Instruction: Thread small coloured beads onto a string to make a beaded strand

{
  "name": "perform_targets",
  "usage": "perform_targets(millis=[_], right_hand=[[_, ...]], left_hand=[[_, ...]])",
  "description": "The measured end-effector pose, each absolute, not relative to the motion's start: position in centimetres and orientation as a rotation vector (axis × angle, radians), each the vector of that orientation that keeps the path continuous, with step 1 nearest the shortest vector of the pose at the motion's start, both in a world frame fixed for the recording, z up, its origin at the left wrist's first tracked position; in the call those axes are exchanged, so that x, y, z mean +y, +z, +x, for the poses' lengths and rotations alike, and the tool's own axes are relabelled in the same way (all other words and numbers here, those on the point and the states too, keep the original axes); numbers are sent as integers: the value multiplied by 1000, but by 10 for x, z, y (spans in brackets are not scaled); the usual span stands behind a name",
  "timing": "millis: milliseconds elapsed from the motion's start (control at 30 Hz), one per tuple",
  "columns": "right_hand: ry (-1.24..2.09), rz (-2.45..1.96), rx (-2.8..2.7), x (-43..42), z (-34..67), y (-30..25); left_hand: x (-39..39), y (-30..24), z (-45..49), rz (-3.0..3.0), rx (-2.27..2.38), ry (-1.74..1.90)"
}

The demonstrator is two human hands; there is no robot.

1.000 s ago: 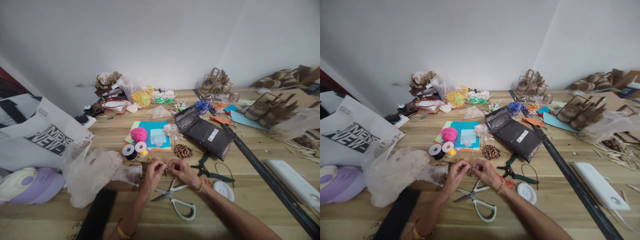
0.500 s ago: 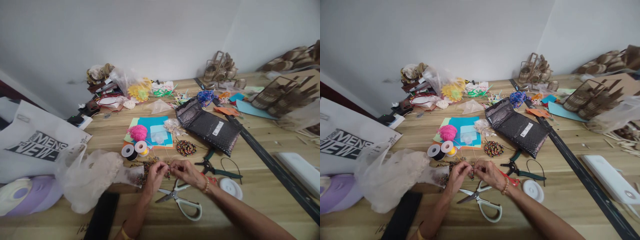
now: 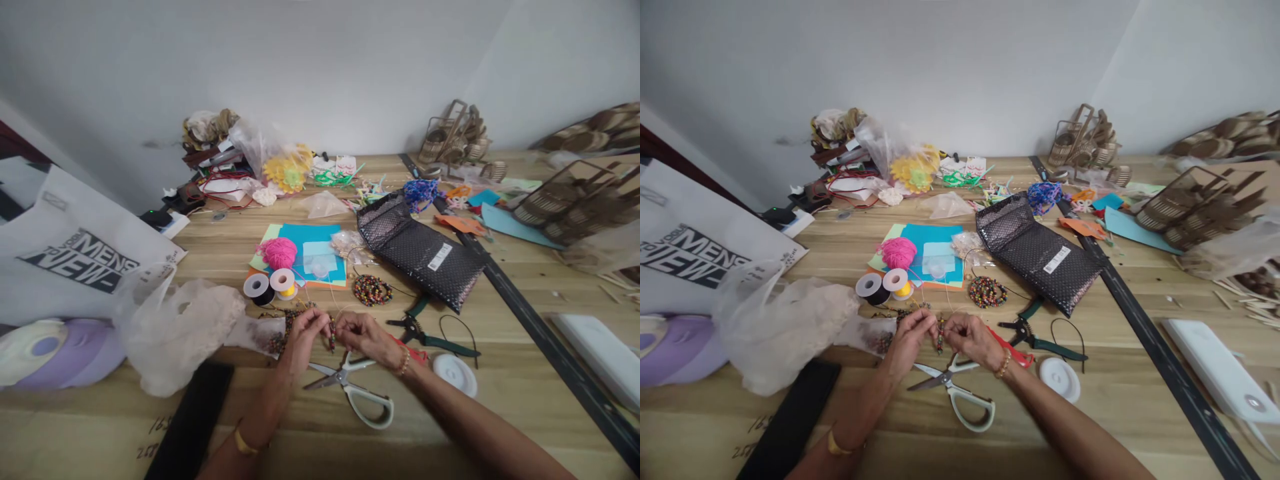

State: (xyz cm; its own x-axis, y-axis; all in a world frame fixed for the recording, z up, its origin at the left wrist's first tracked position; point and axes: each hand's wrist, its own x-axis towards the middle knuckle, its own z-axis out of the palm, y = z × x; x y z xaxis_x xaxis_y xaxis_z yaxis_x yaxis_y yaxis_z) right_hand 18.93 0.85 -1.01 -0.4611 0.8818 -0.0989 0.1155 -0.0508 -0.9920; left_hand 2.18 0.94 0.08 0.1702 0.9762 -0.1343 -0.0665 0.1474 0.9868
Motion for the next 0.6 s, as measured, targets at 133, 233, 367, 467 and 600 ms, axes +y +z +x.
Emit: perform_targets(millis=[133, 233, 367, 467, 600], right_hand=[[1585, -1070, -1512, 7, 186, -10], [1602, -1043, -1428, 7, 185, -6], [1591, -1005, -1366, 7, 183, -1], [1589, -1003, -1336, 6, 181, 1], [1597, -986, -1351, 7, 181, 0]], left_hand=[[11, 9, 17, 1150, 1172, 1140], [11, 12, 16, 1191, 1189, 1158], [10, 6, 19, 1267, 1185, 1078], [9, 0, 21, 1288, 1139, 1047], [11, -5, 21, 1290, 1157, 1075]])
